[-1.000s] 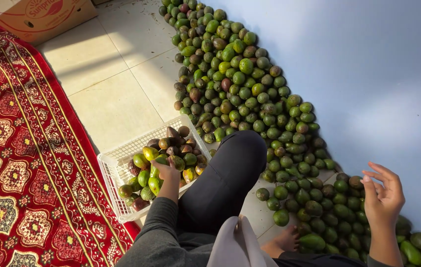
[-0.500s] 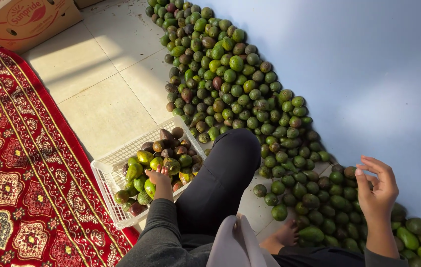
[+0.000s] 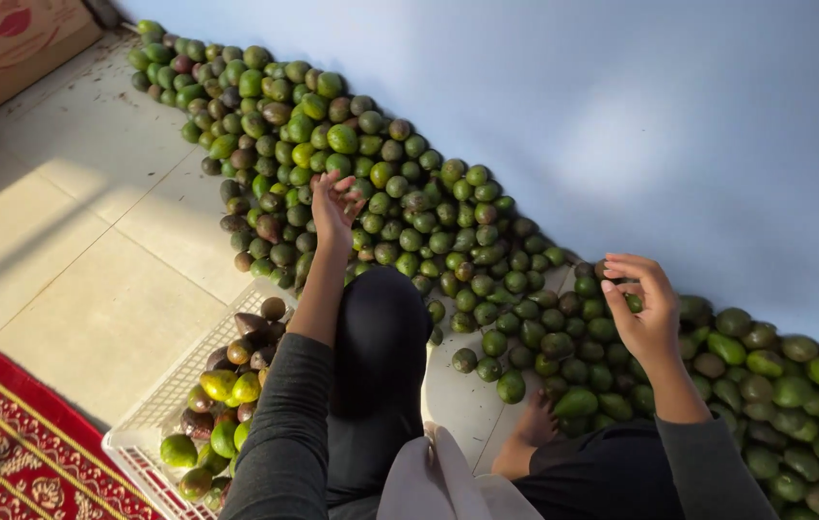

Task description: The person sits on the floor surrounded by a large pile of avocados. They repeatedly pick up individual avocados, rotate them in their hands to inspect the surface, and place them into a white plastic crate.

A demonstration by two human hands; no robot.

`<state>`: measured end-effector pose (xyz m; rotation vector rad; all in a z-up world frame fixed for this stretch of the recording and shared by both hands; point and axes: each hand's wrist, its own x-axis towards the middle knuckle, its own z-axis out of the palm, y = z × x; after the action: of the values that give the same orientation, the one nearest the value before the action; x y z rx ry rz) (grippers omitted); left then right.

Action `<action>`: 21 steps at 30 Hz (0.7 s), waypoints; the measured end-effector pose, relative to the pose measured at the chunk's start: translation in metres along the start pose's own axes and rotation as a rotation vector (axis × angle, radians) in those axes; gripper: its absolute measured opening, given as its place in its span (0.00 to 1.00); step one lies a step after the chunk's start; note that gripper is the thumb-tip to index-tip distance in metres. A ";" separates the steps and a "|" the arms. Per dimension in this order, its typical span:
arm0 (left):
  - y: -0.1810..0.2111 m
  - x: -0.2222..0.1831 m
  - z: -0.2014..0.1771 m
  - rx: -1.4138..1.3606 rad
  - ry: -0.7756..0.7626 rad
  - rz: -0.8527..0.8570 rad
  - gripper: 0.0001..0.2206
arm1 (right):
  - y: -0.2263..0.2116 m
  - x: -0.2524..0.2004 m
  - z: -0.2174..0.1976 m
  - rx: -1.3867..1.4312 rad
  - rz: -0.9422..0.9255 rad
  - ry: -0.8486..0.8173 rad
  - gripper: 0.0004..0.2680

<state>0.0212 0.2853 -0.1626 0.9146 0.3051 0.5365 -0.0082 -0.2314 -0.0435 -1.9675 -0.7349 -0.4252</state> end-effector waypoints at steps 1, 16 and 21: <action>0.006 0.000 0.031 0.001 -0.032 -0.020 0.24 | 0.000 -0.001 -0.002 -0.021 0.017 0.027 0.07; -0.063 -0.073 0.307 0.347 -0.953 -0.277 0.16 | 0.020 -0.004 -0.028 -0.065 0.120 0.141 0.06; -0.097 -0.099 0.305 0.505 -1.124 -0.311 0.13 | 0.038 -0.015 -0.040 -0.018 0.271 0.150 0.06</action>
<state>0.1116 -0.0211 -0.0620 1.4795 -0.4621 -0.4033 0.0053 -0.2853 -0.0579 -1.9928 -0.3641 -0.4092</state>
